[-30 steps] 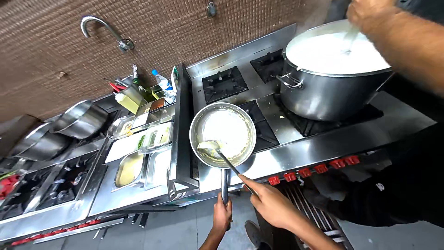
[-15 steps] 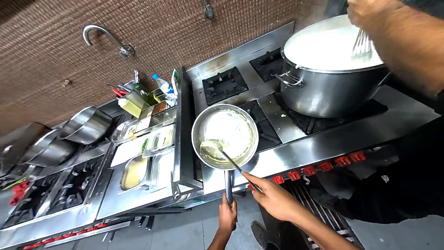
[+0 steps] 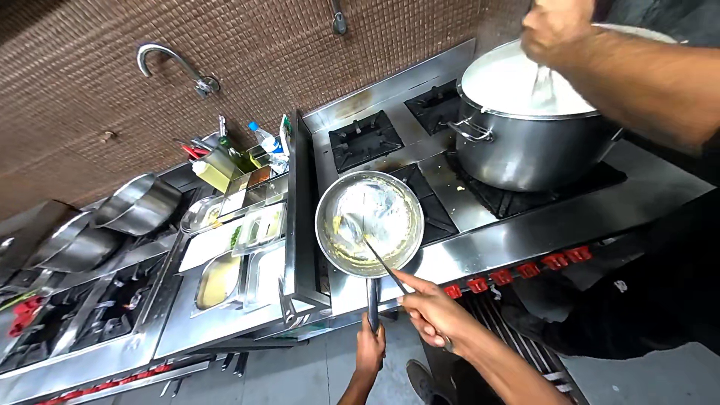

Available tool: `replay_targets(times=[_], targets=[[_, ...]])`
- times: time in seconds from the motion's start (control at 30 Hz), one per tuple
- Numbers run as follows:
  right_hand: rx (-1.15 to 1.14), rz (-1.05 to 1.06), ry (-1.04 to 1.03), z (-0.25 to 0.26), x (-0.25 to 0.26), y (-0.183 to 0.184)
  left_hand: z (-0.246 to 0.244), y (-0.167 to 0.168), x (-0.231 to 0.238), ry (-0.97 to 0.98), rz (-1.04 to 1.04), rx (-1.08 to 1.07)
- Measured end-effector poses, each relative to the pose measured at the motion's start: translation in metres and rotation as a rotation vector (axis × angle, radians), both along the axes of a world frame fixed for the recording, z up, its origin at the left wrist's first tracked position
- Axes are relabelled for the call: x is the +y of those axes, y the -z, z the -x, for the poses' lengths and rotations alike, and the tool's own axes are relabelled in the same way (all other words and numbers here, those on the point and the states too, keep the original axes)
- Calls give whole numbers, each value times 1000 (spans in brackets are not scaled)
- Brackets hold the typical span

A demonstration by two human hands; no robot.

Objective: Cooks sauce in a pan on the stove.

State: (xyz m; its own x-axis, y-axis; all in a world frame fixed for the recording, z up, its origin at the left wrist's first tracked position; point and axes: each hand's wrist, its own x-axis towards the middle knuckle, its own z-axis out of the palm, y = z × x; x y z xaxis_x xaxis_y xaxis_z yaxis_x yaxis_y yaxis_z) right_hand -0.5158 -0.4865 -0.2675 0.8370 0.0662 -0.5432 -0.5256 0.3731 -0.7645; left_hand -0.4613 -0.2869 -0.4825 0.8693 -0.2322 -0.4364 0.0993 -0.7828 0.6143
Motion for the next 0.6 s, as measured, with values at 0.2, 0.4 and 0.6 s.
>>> replay_targets(times=[0.2, 0.4, 0.6], targets=[[-54, 23, -27, -24, 29, -2, -4, 7, 6, 43, 3, -46], [46, 728, -609, 15, -1, 6, -5, 13, 3, 3, -6, -7], [28, 928, -529, 47, 8, 10, -2, 21, -3, -3, 22, 8]])
